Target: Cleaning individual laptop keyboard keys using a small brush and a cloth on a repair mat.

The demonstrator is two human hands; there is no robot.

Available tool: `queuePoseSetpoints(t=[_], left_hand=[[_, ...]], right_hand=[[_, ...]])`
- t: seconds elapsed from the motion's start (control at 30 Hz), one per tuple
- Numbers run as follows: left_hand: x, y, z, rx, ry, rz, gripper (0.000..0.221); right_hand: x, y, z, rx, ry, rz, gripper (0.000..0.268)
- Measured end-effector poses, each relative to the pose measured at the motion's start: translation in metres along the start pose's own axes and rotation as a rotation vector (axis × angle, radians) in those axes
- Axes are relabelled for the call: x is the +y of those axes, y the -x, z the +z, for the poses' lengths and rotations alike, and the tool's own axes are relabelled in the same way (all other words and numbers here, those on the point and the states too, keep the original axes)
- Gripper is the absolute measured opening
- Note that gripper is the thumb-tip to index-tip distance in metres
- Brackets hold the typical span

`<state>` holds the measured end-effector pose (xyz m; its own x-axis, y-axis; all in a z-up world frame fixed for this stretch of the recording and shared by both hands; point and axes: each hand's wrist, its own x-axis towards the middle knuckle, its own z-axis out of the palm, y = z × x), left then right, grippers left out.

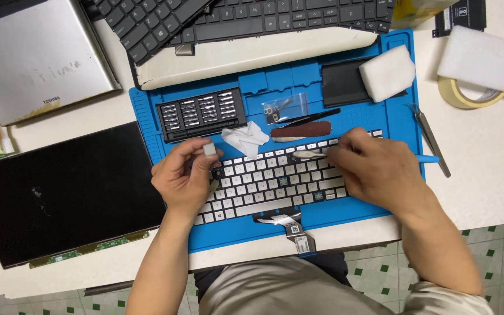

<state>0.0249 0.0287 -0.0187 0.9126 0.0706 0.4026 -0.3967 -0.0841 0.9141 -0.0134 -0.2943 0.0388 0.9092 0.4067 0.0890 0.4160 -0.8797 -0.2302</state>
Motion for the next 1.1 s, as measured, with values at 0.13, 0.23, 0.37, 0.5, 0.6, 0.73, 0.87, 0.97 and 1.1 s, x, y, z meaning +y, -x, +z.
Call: queuePoseSetpoints(t=[0.13, 0.23, 0.37, 0.5, 0.6, 0.73, 0.87, 0.97, 1.1], left_hand=[[0.001, 0.000, -0.001, -0.004, -0.001, -0.003, 0.016], [0.000, -0.001, -0.002, 0.012, -0.007, 0.013, 0.016], [0.002, -0.001, -0.001, -0.011, -0.037, 0.001, 0.015], [0.005, -0.002, 0.001, -0.045, -0.092, 0.035, 0.013], [0.003, -0.002, -0.001, -0.042, -0.089, 0.043, 0.014], [0.005, -0.004, 0.002, -0.039, -0.098, 0.061, 0.014], [0.003, -0.004, 0.000, -0.037, -0.094, 0.079, 0.014], [0.004, -0.003, 0.001, -0.042, -0.084, 0.088, 0.014], [0.005, -0.004, 0.004, -0.032, -0.071, 0.084, 0.014]], right_hand=[[-0.001, -0.010, -0.003, -0.071, 0.061, -0.084, 0.016], [0.007, -0.010, -0.007, -0.085, 0.077, -0.055, 0.019], [0.006, -0.007, 0.007, -0.015, 0.005, -0.041, 0.016], [0.009, -0.005, 0.002, -0.019, 0.008, -0.036, 0.020], [0.013, -0.001, 0.005, 0.013, 0.005, -0.024, 0.019], [0.007, -0.002, 0.006, -0.003, -0.018, -0.039, 0.018], [0.006, -0.003, 0.001, -0.011, -0.016, -0.043, 0.020], [0.002, -0.002, -0.001, -0.027, -0.026, -0.046, 0.022], [0.003, 0.000, 0.000, -0.036, 0.007, -0.021, 0.018]])
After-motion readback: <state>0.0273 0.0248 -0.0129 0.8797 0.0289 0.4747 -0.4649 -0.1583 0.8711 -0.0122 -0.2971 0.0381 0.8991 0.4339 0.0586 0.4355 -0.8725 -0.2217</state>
